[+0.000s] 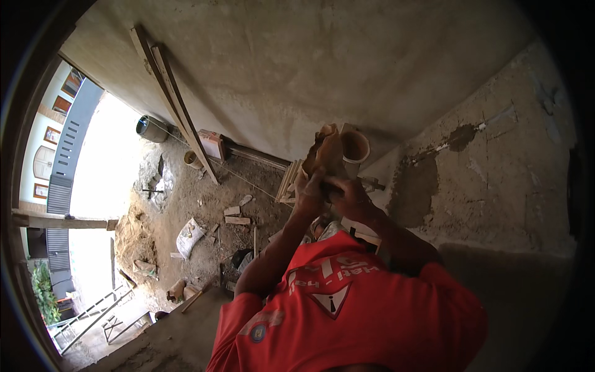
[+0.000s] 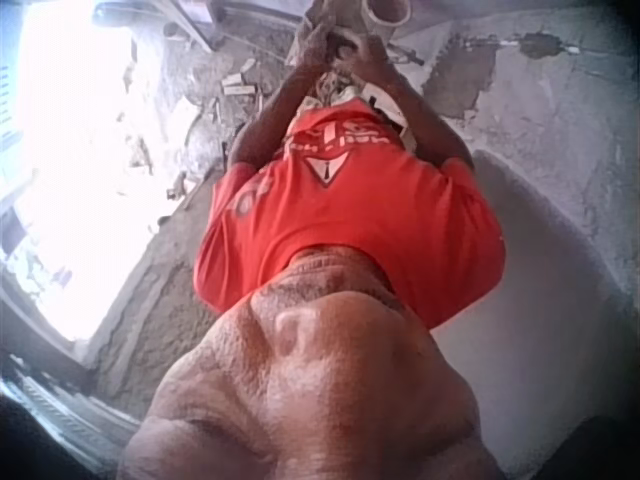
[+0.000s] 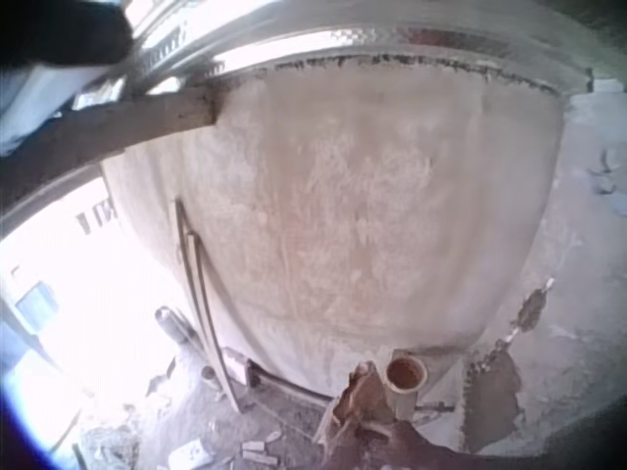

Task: The person applies plaster to a section of a wall using a trowel after receiving materials and tools while standing on a wooden scaffold.

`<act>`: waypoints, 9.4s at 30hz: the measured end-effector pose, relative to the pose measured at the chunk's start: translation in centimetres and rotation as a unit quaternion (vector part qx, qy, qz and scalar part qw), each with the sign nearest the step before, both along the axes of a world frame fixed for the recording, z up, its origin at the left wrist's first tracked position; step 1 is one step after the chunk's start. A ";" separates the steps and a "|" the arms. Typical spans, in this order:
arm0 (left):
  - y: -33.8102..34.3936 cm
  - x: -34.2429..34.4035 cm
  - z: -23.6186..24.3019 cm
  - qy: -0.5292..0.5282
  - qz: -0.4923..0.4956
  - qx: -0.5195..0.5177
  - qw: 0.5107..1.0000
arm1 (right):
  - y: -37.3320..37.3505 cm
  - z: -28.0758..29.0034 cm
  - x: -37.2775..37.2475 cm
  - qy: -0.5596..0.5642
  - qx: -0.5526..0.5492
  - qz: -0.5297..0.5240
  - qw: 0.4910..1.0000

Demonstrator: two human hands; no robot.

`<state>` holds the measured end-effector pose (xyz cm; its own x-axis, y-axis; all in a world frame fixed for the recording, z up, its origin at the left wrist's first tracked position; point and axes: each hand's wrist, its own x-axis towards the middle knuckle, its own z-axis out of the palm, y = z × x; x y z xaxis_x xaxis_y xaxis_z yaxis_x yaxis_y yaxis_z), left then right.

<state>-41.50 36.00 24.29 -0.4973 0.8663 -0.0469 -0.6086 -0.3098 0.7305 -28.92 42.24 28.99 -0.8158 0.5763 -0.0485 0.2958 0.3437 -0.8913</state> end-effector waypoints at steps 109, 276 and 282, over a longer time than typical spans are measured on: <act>-5.7 -6.0 3.2 0.504 -0.101 -0.094 0.853 | 6.5 5.4 -0.6 -0.124 -0.037 0.137 0.982; -4.5 1.8 4.7 0.142 -0.214 0.039 0.966 | 2.2 7.1 7.1 0.097 0.094 0.101 0.986; -4.5 2.2 5.0 0.304 -0.106 0.055 0.945 | 3.6 6.1 7.6 0.099 0.076 0.068 0.990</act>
